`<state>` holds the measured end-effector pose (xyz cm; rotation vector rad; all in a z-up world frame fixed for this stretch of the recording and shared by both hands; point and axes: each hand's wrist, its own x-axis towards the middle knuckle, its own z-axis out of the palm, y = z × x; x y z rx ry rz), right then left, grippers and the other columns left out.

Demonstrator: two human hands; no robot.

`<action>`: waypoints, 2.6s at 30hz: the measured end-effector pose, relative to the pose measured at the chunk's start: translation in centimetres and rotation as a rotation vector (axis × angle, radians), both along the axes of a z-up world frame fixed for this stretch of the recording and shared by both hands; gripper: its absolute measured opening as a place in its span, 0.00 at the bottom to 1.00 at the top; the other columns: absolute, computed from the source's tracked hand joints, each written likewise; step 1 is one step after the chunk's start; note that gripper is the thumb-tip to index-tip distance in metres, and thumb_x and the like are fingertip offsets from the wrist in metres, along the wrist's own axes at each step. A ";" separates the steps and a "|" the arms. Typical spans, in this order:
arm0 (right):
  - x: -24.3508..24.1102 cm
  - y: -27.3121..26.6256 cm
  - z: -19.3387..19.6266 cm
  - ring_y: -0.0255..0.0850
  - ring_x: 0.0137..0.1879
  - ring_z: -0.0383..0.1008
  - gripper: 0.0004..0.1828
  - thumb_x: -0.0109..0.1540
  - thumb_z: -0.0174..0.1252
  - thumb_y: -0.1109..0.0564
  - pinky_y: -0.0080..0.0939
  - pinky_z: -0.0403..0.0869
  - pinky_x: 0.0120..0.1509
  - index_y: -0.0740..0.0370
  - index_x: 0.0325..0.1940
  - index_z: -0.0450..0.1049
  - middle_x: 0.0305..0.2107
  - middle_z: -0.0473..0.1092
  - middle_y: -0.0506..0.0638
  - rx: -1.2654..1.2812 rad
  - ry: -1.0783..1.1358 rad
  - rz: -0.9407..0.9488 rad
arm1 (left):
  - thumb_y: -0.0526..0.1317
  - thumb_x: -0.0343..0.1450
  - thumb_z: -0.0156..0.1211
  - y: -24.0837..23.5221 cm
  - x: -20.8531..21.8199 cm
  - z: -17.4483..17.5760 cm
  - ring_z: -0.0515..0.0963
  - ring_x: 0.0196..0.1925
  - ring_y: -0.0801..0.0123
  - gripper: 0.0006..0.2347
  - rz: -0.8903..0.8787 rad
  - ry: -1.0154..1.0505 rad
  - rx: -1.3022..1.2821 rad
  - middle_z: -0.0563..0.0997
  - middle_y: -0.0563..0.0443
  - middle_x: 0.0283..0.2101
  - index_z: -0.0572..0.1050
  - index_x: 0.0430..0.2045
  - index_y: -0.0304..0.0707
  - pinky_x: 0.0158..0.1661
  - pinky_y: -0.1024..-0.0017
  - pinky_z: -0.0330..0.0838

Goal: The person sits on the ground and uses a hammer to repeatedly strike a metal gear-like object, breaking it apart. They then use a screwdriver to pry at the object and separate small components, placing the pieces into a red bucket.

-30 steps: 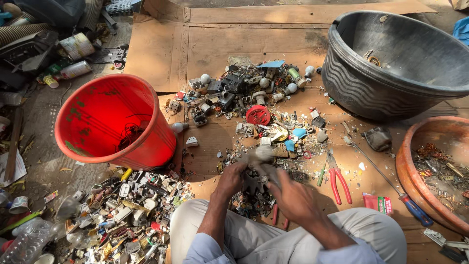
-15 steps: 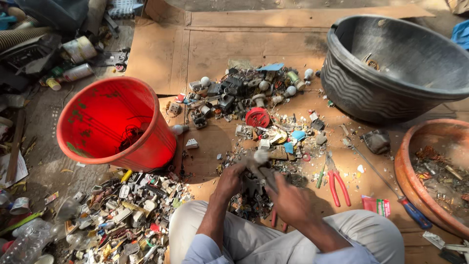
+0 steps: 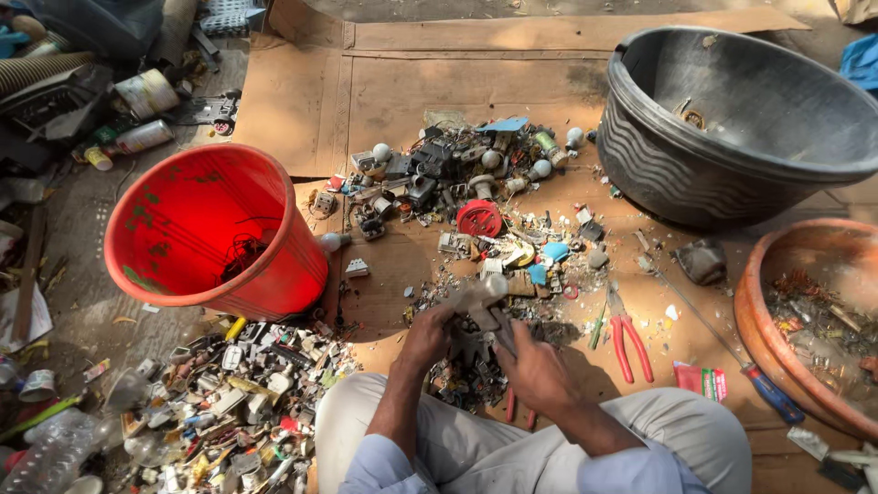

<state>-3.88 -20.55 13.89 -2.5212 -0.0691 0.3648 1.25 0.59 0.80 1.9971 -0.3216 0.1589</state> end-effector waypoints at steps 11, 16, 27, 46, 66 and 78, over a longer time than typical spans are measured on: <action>-3.7 -2.3 0.0 0.43 0.23 0.71 0.14 0.66 0.57 0.49 0.45 0.70 0.26 0.63 0.45 0.69 0.21 0.71 0.53 0.627 -0.203 -0.264 | 0.32 0.74 0.56 0.4 0.8 -3.8 0.82 0.36 0.66 0.06 0.195 0.328 -0.477 0.85 0.47 0.36 0.80 0.40 0.33 0.37 0.68 0.77; -3.1 -3.7 -7.2 0.35 0.17 0.62 0.11 0.65 0.58 0.52 0.40 0.64 0.19 0.62 0.40 0.72 0.17 0.65 0.44 0.985 0.301 -0.632 | 0.31 0.72 0.55 2.9 1.1 -6.7 0.80 0.34 0.72 0.09 0.546 0.395 -1.027 0.82 0.50 0.36 0.78 0.43 0.37 0.36 0.75 0.77; 1.1 -5.8 -24.4 0.50 0.24 0.71 0.16 0.62 0.62 0.56 0.54 0.76 0.32 0.75 0.43 0.72 0.25 0.69 0.56 0.757 0.365 -0.849 | 0.39 0.70 0.58 1.1 -0.3 -5.1 0.81 0.43 0.45 0.10 0.657 0.676 0.314 0.82 0.32 0.42 0.80 0.36 0.29 0.48 0.51 0.75; -1.9 -1.2 -15.0 0.57 0.59 0.71 0.29 0.59 0.64 0.48 0.55 0.71 0.62 0.55 0.63 0.70 0.53 0.67 0.60 0.014 -0.002 -0.337 | 0.45 0.76 0.63 0.1 -0.1 -6.3 0.78 0.44 0.52 0.14 0.271 0.319 -0.330 0.78 0.39 0.43 0.79 0.46 0.30 0.46 0.59 0.72; -6.8 0.9 -5.3 0.50 0.45 0.80 0.13 0.63 0.61 0.54 0.45 0.77 0.46 0.61 0.49 0.80 0.41 0.76 0.55 0.399 -0.664 0.052 | 0.47 0.78 0.45 -3.8 -9.4 0.0 0.84 0.34 0.60 0.18 -0.120 0.798 -1.381 0.83 0.42 0.35 0.77 0.45 0.29 0.41 0.60 0.80; -7.5 -0.4 -6.1 0.54 0.39 0.78 0.09 0.62 0.62 0.54 0.52 0.76 0.41 0.60 0.43 0.79 0.33 0.72 0.54 0.173 -0.647 0.241 | 0.47 0.80 0.47 -4.3 -11.5 -1.1 0.79 0.25 0.65 0.17 -0.187 0.831 -1.077 0.81 0.46 0.26 0.77 0.33 0.30 0.31 0.70 0.75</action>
